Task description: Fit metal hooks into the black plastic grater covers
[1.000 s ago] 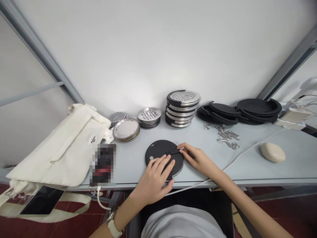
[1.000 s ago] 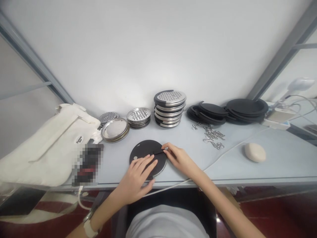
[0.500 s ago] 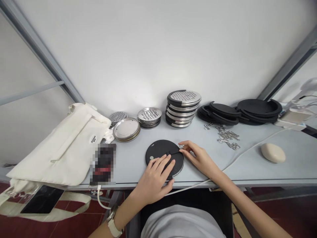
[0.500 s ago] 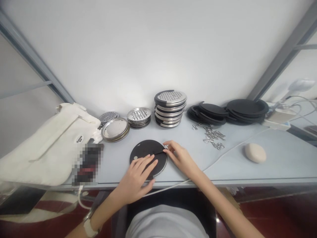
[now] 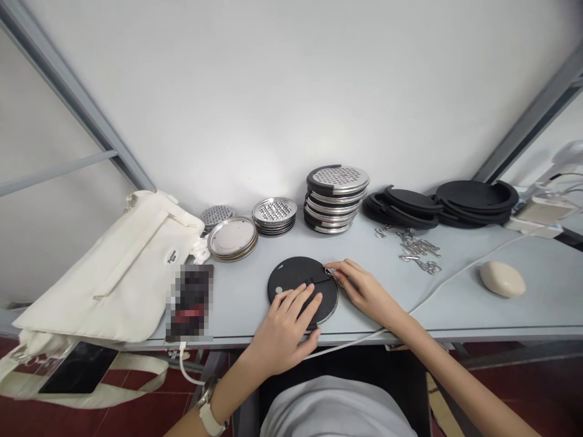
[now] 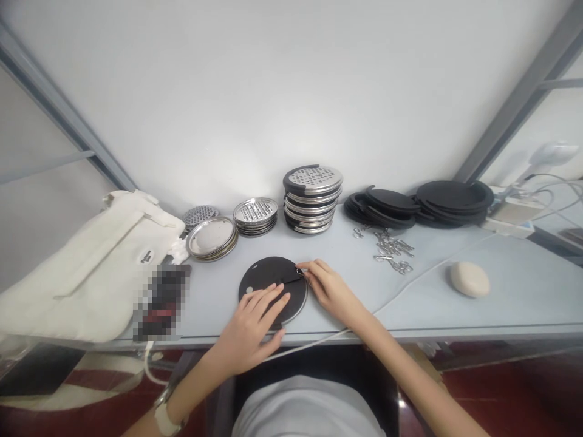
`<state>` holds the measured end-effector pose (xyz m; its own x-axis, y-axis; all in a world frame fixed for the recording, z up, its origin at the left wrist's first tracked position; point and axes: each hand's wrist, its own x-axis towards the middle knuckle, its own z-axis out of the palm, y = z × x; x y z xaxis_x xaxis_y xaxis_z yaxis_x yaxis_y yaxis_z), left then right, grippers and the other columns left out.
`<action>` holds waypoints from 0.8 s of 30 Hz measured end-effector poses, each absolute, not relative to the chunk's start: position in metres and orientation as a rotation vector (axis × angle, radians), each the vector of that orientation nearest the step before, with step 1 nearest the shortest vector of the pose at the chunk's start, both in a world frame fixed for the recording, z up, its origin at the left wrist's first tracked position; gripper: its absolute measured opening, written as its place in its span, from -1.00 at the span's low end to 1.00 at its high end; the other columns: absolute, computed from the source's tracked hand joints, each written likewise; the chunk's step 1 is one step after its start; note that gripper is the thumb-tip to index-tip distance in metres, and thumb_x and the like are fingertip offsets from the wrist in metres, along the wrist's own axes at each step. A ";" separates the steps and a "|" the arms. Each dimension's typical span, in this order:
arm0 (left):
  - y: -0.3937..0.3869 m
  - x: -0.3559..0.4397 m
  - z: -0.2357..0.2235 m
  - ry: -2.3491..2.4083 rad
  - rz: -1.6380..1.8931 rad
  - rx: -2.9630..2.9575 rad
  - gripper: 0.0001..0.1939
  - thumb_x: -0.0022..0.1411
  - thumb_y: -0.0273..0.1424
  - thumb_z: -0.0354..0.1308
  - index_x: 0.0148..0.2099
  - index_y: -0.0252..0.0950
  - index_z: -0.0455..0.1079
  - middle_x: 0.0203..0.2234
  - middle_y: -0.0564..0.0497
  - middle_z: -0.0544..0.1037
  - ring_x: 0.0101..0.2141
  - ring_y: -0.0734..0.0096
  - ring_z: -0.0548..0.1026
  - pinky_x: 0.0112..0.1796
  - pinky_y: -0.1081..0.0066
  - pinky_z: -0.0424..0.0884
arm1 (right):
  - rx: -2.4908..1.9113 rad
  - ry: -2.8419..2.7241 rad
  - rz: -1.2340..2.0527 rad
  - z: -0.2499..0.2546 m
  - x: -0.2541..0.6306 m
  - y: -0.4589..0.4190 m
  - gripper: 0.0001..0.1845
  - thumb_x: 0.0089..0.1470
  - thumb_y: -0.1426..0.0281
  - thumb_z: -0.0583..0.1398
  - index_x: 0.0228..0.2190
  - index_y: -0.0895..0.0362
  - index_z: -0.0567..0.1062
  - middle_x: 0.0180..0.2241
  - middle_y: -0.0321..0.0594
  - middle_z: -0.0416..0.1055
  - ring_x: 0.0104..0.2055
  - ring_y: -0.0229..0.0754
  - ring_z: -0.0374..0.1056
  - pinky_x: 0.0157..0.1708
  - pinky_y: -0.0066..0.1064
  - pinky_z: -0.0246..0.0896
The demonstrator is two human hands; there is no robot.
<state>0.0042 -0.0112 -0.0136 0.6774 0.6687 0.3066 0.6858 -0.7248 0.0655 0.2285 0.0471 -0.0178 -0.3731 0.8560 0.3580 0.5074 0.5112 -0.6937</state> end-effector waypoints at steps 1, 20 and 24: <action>-0.011 0.004 -0.014 -1.142 -0.485 -2.828 -0.45 0.31 -0.32 -0.07 0.30 -0.33 0.02 0.24 -0.14 0.10 0.21 0.15 0.08 0.11 0.12 0.12 | -1.106 -2.045 0.632 -0.017 0.228 0.046 -0.72 0.26 0.39 -0.05 -0.08 0.06 0.37 -0.20 -0.15 0.37 -0.15 -0.16 0.34 -0.11 -0.31 0.23; -0.011 0.004 -0.014 -1.142 -0.489 -2.815 -0.46 0.31 -0.32 -0.06 0.30 -0.34 0.04 0.24 -0.14 0.11 0.22 0.16 0.07 0.12 0.13 0.11 | -1.121 -2.056 0.643 -0.018 0.228 0.046 -0.74 0.23 0.35 0.00 -0.09 0.08 0.37 -0.23 -0.15 0.41 -0.25 -0.18 0.38 -0.20 -0.33 0.29; -0.011 0.004 -0.014 -1.140 -0.500 -2.811 -0.45 0.30 -0.32 -0.05 0.29 -0.33 0.05 0.23 -0.15 0.12 0.21 0.16 0.09 0.11 0.14 0.13 | -1.142 -2.050 0.653 -0.018 0.229 0.046 -0.75 0.23 0.34 0.00 -0.09 0.08 0.36 -0.26 -0.17 0.42 -0.27 -0.18 0.38 -0.22 -0.33 0.29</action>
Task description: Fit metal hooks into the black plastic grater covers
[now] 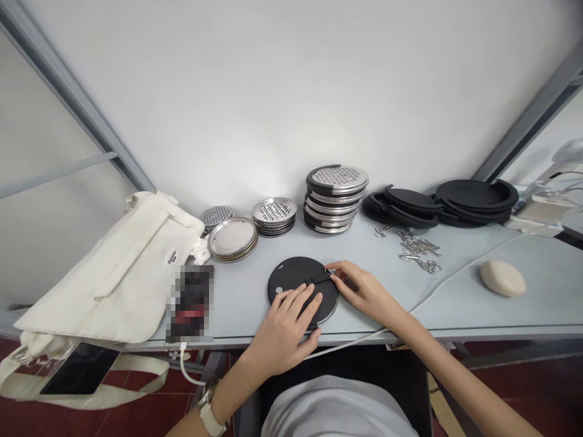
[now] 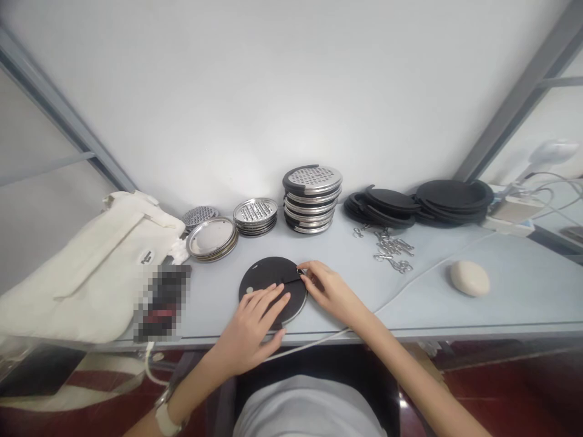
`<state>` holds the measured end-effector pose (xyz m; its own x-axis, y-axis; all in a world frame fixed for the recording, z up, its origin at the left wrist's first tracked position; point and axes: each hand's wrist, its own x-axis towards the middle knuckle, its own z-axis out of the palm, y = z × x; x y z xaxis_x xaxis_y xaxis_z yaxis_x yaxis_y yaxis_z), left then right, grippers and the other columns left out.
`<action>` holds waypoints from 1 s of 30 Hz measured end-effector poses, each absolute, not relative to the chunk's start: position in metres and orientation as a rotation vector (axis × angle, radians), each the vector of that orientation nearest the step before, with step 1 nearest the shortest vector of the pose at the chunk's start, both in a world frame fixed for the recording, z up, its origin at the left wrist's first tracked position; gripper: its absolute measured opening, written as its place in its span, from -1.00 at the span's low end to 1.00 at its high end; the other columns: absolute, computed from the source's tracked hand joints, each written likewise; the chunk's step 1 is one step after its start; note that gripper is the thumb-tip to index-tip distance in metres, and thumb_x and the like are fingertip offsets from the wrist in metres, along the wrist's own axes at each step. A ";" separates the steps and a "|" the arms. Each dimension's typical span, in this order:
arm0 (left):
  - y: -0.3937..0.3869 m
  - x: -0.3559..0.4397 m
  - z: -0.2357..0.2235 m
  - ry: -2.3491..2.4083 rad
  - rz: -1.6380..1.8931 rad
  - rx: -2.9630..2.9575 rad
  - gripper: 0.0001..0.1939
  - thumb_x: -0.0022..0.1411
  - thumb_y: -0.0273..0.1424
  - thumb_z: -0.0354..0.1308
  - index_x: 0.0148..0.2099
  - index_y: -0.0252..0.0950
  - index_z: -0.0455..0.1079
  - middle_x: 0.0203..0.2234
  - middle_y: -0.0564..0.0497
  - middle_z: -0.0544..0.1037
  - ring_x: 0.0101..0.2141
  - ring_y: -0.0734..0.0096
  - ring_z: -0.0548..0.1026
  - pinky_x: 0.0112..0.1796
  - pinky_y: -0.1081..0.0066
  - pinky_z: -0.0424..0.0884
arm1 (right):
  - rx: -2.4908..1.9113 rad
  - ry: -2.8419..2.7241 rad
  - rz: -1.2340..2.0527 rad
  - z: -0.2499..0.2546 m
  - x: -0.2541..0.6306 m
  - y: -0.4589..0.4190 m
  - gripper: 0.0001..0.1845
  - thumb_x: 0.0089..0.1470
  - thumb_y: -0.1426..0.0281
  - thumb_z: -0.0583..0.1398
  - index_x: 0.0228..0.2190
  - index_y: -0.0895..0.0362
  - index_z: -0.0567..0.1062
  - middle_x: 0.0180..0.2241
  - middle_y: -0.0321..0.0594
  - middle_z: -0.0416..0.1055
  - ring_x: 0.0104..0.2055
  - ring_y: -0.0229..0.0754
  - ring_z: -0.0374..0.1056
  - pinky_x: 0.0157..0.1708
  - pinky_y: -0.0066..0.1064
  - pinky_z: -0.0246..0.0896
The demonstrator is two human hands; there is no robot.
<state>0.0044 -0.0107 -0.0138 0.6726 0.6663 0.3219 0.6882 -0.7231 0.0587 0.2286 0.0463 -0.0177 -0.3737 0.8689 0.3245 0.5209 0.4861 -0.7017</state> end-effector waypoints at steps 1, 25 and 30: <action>-0.011 0.004 -0.014 -1.139 -0.500 -2.812 -0.45 0.30 -0.32 -0.05 0.29 -0.33 0.04 0.24 -0.15 0.12 0.21 0.16 0.09 0.11 0.14 0.13 | -1.150 -2.048 0.655 -0.018 0.229 0.046 -0.75 0.23 0.33 0.00 -0.09 0.08 0.36 -0.27 -0.17 0.42 -0.27 -0.18 0.38 -0.22 -0.33 0.29; -0.011 0.005 -0.014 -1.139 -0.499 -2.811 -0.46 0.31 -0.33 -0.06 0.30 -0.32 0.04 0.23 -0.15 0.13 0.21 0.14 0.10 0.11 0.13 0.12 | -1.179 -2.073 0.691 -0.013 0.229 0.044 -0.72 0.23 0.28 -0.02 -0.09 0.09 0.33 -0.50 -0.31 0.35 -0.50 -0.25 0.29 -0.43 -0.44 0.22; -0.011 0.005 -0.014 -1.131 -0.499 -2.801 -0.45 0.30 -0.32 -0.05 0.29 -0.33 0.05 0.23 -0.15 0.13 0.21 0.16 0.09 0.11 0.16 0.13 | -1.183 -2.060 0.709 -0.011 0.229 0.043 -0.72 0.23 0.28 -0.03 -0.09 0.09 0.34 -0.52 -0.33 0.33 -0.51 -0.25 0.27 -0.43 -0.46 0.20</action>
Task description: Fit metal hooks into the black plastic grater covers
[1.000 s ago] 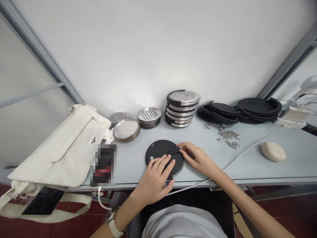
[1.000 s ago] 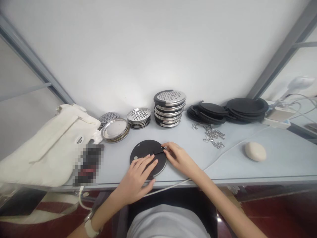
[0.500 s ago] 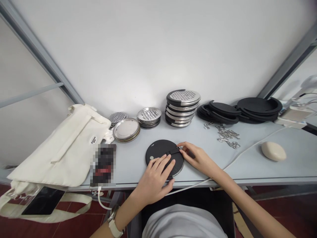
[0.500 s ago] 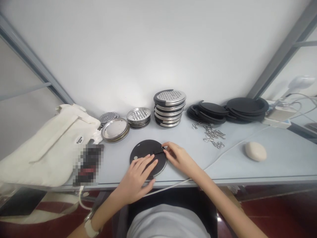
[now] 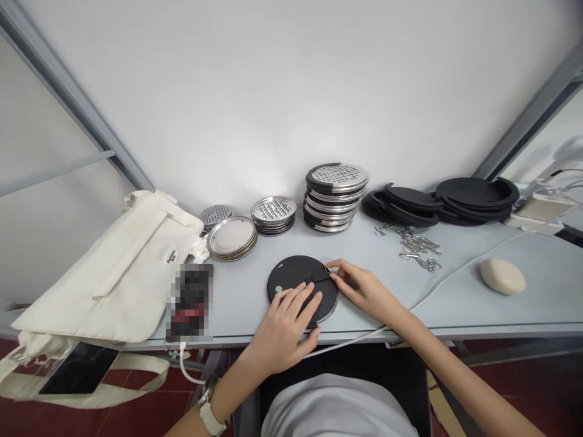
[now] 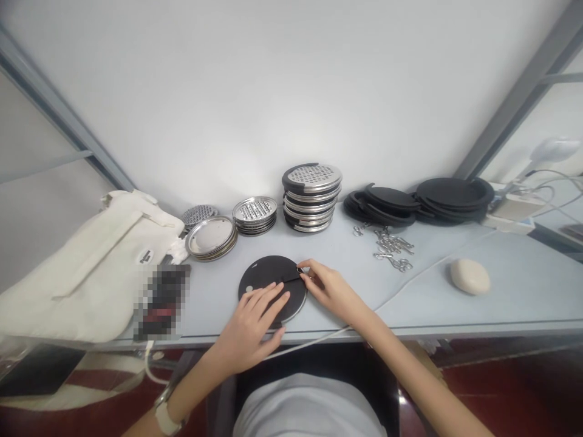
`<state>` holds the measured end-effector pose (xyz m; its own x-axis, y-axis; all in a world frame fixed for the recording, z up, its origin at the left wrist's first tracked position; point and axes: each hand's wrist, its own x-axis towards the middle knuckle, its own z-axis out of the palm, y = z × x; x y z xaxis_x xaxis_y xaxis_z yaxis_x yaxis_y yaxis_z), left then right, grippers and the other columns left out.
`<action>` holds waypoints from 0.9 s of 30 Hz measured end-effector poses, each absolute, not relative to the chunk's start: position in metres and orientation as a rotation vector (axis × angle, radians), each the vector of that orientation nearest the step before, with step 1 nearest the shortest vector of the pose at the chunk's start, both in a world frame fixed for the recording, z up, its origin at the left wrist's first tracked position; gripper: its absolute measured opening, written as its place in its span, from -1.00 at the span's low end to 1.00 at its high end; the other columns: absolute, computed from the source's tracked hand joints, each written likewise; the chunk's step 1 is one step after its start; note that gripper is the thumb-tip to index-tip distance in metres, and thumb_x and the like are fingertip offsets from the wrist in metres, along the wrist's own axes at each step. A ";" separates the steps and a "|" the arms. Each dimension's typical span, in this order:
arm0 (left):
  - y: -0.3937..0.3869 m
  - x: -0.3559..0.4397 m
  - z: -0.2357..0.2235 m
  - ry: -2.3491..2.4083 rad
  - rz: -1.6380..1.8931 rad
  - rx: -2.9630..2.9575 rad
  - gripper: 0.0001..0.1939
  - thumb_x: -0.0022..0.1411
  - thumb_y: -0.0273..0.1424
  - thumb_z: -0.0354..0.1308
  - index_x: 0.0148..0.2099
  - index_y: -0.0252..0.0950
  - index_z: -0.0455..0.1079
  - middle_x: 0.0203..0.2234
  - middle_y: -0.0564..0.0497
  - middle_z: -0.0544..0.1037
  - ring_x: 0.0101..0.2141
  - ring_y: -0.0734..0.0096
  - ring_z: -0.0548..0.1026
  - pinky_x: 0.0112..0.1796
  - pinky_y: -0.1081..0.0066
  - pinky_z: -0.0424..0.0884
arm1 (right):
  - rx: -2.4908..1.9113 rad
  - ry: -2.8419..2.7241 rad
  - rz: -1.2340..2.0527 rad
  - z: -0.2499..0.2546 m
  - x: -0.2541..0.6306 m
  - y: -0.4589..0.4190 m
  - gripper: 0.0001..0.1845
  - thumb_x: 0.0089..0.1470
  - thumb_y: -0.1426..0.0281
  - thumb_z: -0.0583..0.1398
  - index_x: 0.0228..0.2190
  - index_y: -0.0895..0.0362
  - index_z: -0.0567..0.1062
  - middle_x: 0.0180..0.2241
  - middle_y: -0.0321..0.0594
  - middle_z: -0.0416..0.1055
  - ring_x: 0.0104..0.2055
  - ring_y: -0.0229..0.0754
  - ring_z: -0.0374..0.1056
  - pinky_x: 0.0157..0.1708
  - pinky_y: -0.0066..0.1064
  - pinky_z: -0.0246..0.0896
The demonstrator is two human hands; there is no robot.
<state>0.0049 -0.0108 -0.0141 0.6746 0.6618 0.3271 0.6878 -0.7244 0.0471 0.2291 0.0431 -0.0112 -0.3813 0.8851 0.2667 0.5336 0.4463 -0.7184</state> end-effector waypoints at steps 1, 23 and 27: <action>-0.011 0.005 -0.014 -1.131 -0.499 -2.803 -0.45 0.30 -0.32 -0.05 0.29 -0.33 0.05 0.23 -0.15 0.13 0.21 0.16 0.09 0.11 0.16 0.14 | -1.182 -2.057 0.709 -0.011 0.229 0.043 -0.72 0.23 0.28 -0.02 -0.11 0.09 0.35 -0.51 -0.32 0.35 -0.49 -0.25 0.28 -0.42 -0.45 0.20; -0.011 0.004 -0.015 -1.140 -0.472 -2.810 -0.45 0.31 -0.30 -0.06 0.30 -0.34 0.03 0.25 -0.13 0.09 0.22 0.18 0.06 0.12 0.17 0.11 | -1.144 -2.059 0.622 -0.019 0.230 0.048 -0.73 0.21 0.35 0.02 -0.08 0.05 0.40 -0.20 -0.18 0.42 -0.19 -0.18 0.37 -0.14 -0.34 0.27; -0.011 0.005 -0.014 -1.132 -0.479 -2.804 -0.46 0.31 -0.32 -0.06 0.30 -0.34 0.04 0.24 -0.14 0.11 0.22 0.18 0.07 0.12 0.17 0.12 | -1.170 -2.060 0.640 -0.018 0.231 0.047 -0.72 0.21 0.35 0.02 -0.06 0.06 0.37 -0.28 -0.21 0.42 -0.30 -0.21 0.37 -0.23 -0.38 0.27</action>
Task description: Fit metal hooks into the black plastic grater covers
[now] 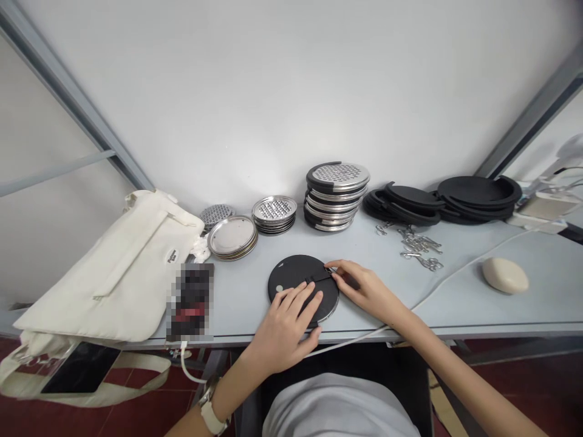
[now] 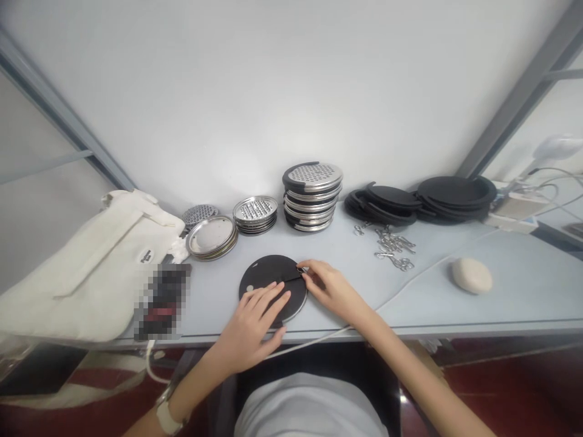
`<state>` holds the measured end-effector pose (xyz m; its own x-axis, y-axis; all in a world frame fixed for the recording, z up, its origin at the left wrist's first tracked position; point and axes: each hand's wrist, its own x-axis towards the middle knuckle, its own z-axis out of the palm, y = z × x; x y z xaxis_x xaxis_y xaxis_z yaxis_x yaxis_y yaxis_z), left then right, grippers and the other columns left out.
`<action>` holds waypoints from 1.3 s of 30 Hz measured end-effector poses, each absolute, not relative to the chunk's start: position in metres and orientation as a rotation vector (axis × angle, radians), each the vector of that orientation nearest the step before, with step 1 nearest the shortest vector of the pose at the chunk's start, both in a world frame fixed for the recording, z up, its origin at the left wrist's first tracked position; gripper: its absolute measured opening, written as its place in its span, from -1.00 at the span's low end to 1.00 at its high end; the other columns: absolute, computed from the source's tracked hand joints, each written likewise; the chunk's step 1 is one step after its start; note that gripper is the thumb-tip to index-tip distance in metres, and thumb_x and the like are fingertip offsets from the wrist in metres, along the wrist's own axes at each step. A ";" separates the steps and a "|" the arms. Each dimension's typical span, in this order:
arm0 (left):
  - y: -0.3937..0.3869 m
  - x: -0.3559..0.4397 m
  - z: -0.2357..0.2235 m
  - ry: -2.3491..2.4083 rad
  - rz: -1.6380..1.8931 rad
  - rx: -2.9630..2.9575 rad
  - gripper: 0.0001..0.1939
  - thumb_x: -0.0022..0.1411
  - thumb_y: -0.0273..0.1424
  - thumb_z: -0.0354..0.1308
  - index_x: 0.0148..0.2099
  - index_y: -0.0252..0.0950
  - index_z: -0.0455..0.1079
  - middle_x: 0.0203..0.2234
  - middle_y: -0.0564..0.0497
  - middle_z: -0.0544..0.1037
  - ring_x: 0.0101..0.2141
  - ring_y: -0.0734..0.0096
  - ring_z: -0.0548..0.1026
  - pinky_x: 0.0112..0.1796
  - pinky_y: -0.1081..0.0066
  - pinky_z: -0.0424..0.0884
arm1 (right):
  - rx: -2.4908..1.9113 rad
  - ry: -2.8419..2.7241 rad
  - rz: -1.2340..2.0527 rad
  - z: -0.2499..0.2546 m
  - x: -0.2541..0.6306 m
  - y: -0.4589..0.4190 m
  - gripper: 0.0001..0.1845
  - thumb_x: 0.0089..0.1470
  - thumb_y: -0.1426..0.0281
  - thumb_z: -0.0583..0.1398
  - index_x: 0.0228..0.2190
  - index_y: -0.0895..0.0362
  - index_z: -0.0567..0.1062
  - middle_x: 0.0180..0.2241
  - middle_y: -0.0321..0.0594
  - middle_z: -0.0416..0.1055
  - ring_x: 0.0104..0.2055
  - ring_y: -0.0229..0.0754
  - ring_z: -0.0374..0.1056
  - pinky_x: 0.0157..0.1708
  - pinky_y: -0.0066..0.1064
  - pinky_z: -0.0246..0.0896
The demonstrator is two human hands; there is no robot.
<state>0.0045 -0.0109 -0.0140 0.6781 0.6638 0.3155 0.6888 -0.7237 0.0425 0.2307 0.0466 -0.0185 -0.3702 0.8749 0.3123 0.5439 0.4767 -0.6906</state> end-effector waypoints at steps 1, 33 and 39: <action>-0.011 0.005 -0.014 -1.130 -0.481 -2.802 -0.46 0.31 -0.32 -0.06 0.29 -0.34 0.05 0.24 -0.14 0.11 0.22 0.18 0.07 0.12 0.17 0.12 | -1.180 -2.062 0.651 -0.018 0.231 0.046 -0.72 0.21 0.35 0.02 -0.06 0.06 0.36 -0.32 -0.22 0.42 -0.34 -0.22 0.36 -0.27 -0.40 0.27; -0.011 0.004 -0.015 -1.127 -0.489 -2.800 -0.45 0.31 -0.31 -0.05 0.30 -0.34 0.04 0.24 -0.15 0.12 0.21 0.16 0.09 0.11 0.15 0.14 | -1.136 -2.091 0.534 -0.016 0.230 0.048 -0.75 0.20 0.40 0.03 -0.10 0.09 0.38 -0.39 -0.21 0.37 -0.25 -0.13 0.30 -0.20 -0.28 0.24; -0.011 0.004 -0.015 -1.137 -0.491 -2.807 -0.46 0.31 -0.32 -0.07 0.30 -0.34 0.04 0.24 -0.15 0.11 0.21 0.15 0.09 0.11 0.13 0.13 | -1.133 -2.084 0.555 -0.017 0.230 0.048 -0.74 0.20 0.39 0.04 -0.08 0.10 0.37 -0.39 -0.22 0.37 -0.27 -0.15 0.32 -0.20 -0.29 0.25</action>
<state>0.0044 -0.0108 -0.0147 0.6745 0.6657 0.3193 0.6891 -0.7229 0.0514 0.2304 0.0482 -0.0172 -0.3807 0.8482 0.3682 0.5529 0.5280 -0.6446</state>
